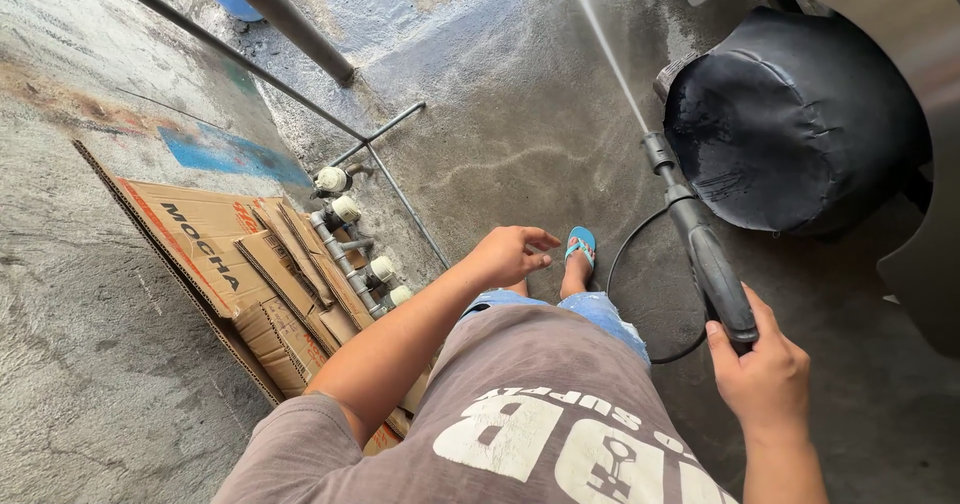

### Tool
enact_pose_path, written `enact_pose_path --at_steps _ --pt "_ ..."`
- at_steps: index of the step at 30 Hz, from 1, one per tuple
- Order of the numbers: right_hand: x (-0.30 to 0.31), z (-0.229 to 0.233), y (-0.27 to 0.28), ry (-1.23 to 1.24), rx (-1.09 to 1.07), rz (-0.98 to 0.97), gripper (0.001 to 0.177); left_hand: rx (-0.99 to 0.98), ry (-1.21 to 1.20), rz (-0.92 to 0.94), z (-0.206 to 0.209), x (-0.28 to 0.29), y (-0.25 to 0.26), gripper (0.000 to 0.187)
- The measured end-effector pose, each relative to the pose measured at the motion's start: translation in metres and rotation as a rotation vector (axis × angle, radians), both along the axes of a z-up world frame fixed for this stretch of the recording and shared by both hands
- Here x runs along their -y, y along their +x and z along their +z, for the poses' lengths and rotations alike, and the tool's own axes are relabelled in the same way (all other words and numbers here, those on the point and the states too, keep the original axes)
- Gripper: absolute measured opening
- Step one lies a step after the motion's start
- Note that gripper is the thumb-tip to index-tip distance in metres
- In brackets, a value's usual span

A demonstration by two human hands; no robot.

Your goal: The person is using a pressure washer to clean a vehicle and the surrounding concrete floor.

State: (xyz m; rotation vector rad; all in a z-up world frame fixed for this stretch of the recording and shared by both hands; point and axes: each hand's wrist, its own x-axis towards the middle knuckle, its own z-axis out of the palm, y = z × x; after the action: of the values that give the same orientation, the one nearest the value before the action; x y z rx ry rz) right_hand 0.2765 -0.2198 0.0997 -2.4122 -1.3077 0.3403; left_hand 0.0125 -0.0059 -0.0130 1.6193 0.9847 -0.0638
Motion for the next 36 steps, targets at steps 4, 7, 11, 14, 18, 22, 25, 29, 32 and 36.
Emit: enact_pose_path --at_steps 4,7,11,14,18,22,25,29,32,36 --pt "-0.011 0.006 -0.004 0.028 -0.007 0.048 0.056 0.019 0.015 -0.011 -0.002 0.001 -0.002 0.039" --pt "-0.016 0.008 -0.004 0.016 0.006 0.037 0.056 0.054 -0.015 0.006 -0.012 0.010 0.000 0.041" --pt "-0.024 0.015 -0.003 -0.008 -0.002 0.053 0.057 0.095 -0.012 -0.068 -0.015 0.044 0.001 0.042" --pt "-0.029 0.016 -0.002 -0.009 -0.001 0.085 0.057 0.082 0.018 -0.285 -0.021 0.061 -0.001 0.046" --pt "-0.038 0.015 0.000 0.035 0.034 0.077 0.057 0.072 -0.133 -0.358 -0.018 0.055 0.000 0.034" --pt "-0.047 0.014 0.001 0.065 0.072 0.079 0.058 0.258 -0.128 -0.281 0.003 0.040 -0.002 0.026" --pt "-0.052 0.014 0.001 0.075 0.076 0.096 0.058 0.380 -0.316 -0.210 0.021 0.026 -0.005 0.026" --pt "-0.056 0.015 -0.002 0.070 0.088 0.113 0.058 0.518 -0.514 -0.148 0.025 0.016 -0.010 0.026" --pt "-0.059 0.016 -0.004 0.079 0.093 0.132 0.059 0.558 -0.522 -0.123 0.021 0.013 -0.015 0.026" --pt "-0.061 0.018 -0.005 0.075 0.092 0.139 0.060 0.236 -0.208 -0.200 0.003 0.015 -0.020 0.016"
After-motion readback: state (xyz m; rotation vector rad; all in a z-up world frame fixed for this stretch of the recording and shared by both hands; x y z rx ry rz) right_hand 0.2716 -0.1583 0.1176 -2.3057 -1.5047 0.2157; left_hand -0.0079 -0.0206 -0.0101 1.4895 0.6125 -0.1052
